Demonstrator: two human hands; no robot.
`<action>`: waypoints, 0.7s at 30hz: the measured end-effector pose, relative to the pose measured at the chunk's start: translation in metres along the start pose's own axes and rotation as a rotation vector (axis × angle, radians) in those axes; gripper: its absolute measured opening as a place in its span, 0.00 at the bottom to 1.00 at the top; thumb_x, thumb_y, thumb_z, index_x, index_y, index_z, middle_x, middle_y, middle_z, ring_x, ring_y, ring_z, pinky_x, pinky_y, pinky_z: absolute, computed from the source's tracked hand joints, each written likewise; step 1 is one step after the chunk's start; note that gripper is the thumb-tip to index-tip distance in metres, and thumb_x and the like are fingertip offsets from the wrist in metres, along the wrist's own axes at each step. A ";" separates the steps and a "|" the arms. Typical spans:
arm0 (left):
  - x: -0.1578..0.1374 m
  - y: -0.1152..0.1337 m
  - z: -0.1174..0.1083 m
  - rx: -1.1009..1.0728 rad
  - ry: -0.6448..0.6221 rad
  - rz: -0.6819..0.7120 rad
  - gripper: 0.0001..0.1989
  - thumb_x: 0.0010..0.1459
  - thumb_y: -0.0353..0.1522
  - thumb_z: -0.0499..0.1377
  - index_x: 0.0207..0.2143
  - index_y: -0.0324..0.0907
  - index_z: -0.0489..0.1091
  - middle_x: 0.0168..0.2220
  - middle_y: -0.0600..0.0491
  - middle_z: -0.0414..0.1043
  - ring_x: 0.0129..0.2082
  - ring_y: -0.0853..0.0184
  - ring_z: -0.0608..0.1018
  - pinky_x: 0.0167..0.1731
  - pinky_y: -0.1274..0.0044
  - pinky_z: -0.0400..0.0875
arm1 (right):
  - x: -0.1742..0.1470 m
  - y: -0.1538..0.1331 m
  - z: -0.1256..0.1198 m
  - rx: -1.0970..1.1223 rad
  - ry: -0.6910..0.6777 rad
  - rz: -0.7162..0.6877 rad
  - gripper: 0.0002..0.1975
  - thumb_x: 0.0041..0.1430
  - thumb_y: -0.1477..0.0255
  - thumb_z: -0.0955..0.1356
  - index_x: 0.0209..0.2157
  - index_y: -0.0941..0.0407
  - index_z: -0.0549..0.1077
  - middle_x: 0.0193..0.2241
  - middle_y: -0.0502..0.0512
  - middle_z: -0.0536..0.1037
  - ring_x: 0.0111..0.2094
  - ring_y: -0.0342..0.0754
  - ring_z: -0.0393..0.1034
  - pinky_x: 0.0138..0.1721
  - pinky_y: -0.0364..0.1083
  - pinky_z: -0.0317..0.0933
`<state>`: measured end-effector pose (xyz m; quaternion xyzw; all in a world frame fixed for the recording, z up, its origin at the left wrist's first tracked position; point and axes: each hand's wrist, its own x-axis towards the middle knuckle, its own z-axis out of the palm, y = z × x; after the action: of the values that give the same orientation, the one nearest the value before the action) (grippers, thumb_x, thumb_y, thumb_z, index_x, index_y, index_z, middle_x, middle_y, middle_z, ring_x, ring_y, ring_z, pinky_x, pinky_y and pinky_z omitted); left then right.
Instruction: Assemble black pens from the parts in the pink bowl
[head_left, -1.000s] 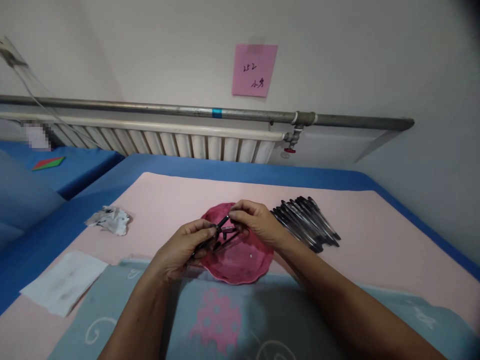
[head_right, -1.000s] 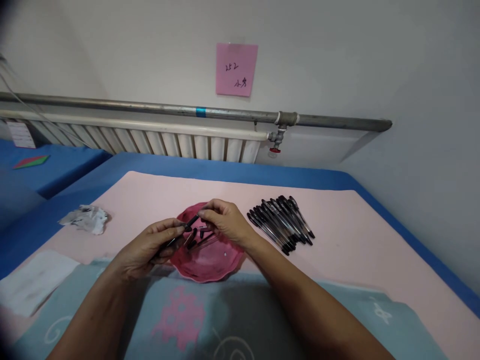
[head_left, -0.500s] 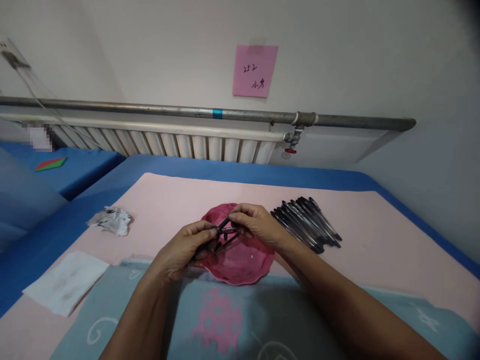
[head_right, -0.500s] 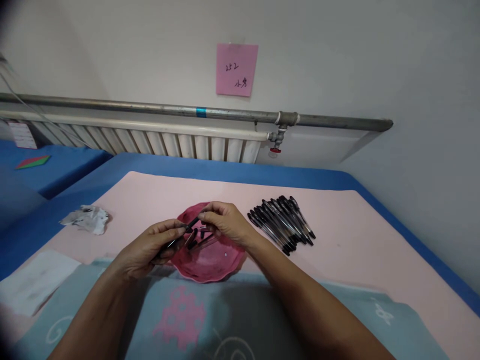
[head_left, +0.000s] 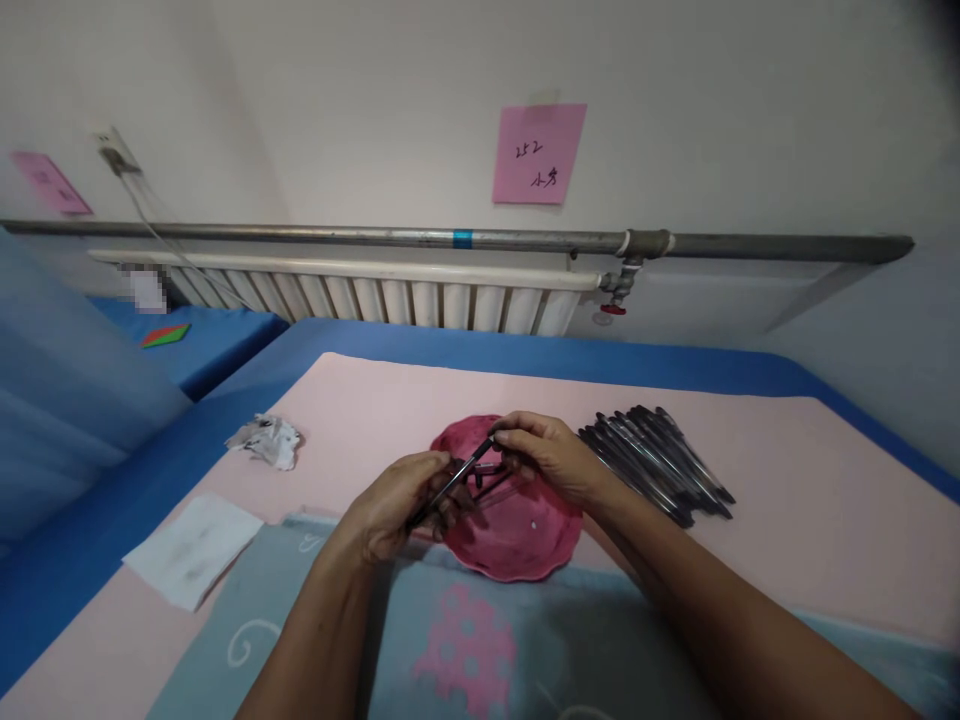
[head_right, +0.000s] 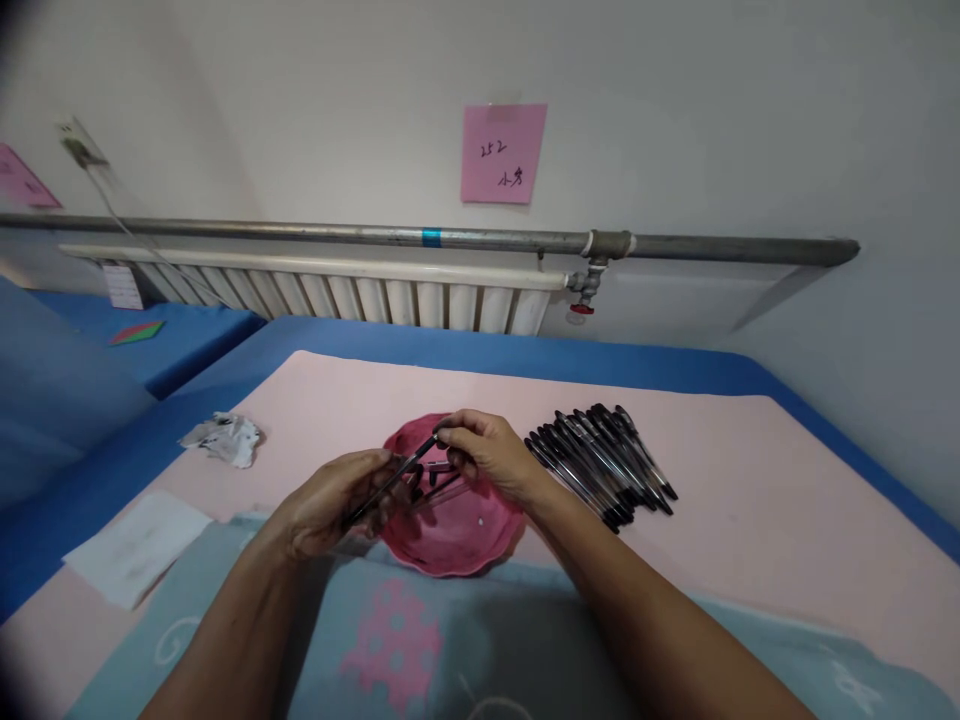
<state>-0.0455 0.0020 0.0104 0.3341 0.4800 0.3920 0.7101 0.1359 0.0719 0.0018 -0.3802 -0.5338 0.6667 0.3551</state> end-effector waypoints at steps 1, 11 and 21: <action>-0.001 0.000 0.000 0.019 -0.006 0.012 0.14 0.50 0.40 0.58 0.26 0.36 0.69 0.19 0.54 0.67 0.12 0.77 0.62 0.11 0.84 0.51 | 0.000 0.000 0.000 -0.006 -0.001 -0.004 0.10 0.45 0.67 0.71 0.28 0.58 0.71 0.13 0.44 0.67 0.14 0.36 0.56 0.15 0.38 0.48; 0.007 -0.006 0.002 0.270 0.109 0.290 0.07 0.48 0.34 0.61 0.28 0.39 0.70 0.23 0.57 0.68 0.22 0.74 0.67 0.24 0.81 0.60 | -0.002 0.002 0.008 -0.012 0.094 -0.009 0.12 0.45 0.65 0.70 0.21 0.57 0.66 0.13 0.42 0.62 0.14 0.36 0.53 0.16 0.38 0.44; 0.007 -0.008 0.003 0.714 0.251 0.497 0.07 0.52 0.32 0.55 0.31 0.41 0.71 0.27 0.55 0.72 0.30 0.68 0.72 0.32 0.78 0.63 | -0.003 -0.001 0.009 -0.025 0.140 0.014 0.13 0.45 0.63 0.70 0.23 0.57 0.64 0.15 0.42 0.62 0.14 0.35 0.51 0.15 0.38 0.43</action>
<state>-0.0392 0.0041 0.0017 0.6130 0.5730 0.3978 0.3710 0.1288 0.0654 0.0042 -0.4340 -0.5134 0.6341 0.3821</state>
